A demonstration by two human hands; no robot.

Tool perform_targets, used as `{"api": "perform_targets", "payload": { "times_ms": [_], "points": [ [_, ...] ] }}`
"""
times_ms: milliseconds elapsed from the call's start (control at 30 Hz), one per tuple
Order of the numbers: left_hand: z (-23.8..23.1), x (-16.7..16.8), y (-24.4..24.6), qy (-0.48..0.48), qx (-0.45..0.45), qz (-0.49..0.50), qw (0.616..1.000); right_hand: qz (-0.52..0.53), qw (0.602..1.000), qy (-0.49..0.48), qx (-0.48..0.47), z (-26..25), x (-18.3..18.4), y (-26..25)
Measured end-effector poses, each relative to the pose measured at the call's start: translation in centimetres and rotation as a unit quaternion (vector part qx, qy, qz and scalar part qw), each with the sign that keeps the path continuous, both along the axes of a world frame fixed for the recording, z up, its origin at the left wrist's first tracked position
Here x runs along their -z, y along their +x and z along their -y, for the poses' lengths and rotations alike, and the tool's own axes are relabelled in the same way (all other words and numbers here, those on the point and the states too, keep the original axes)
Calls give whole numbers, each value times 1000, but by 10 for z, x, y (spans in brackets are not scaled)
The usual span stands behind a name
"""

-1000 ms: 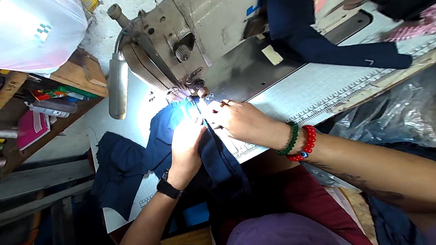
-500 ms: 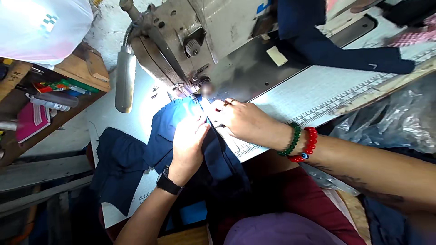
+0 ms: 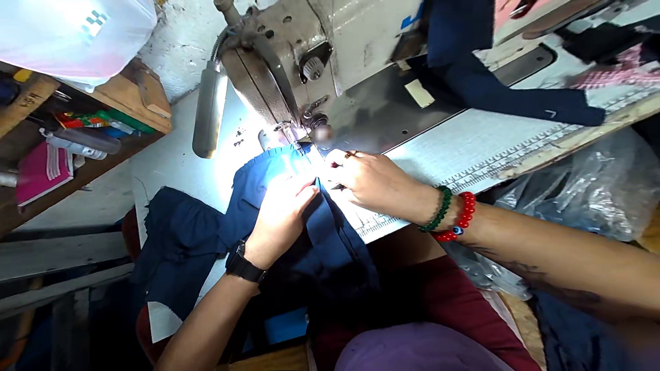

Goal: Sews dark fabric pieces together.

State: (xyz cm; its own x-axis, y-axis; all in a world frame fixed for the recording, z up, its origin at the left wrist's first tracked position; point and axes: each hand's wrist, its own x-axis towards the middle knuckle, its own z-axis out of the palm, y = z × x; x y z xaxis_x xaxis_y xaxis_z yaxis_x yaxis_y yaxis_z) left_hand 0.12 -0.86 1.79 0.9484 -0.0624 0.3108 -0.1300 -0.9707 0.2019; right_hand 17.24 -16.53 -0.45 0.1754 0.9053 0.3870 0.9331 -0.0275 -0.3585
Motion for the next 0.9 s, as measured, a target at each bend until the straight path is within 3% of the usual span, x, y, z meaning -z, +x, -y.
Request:
{"api": "perform_targets", "payload": {
  "times_ms": [167,367,900],
  "points": [
    [-6,-6,2,23,29,-3,999,50,999,-9,-5,0,0,-2],
    [-10,-8,0,-19,6,7,1000,22,998,48,-20,7,3,0],
    [0,-2,-2,6,-9,21,1000,38,999,10,-1,4,3,-6]
  ]
}}
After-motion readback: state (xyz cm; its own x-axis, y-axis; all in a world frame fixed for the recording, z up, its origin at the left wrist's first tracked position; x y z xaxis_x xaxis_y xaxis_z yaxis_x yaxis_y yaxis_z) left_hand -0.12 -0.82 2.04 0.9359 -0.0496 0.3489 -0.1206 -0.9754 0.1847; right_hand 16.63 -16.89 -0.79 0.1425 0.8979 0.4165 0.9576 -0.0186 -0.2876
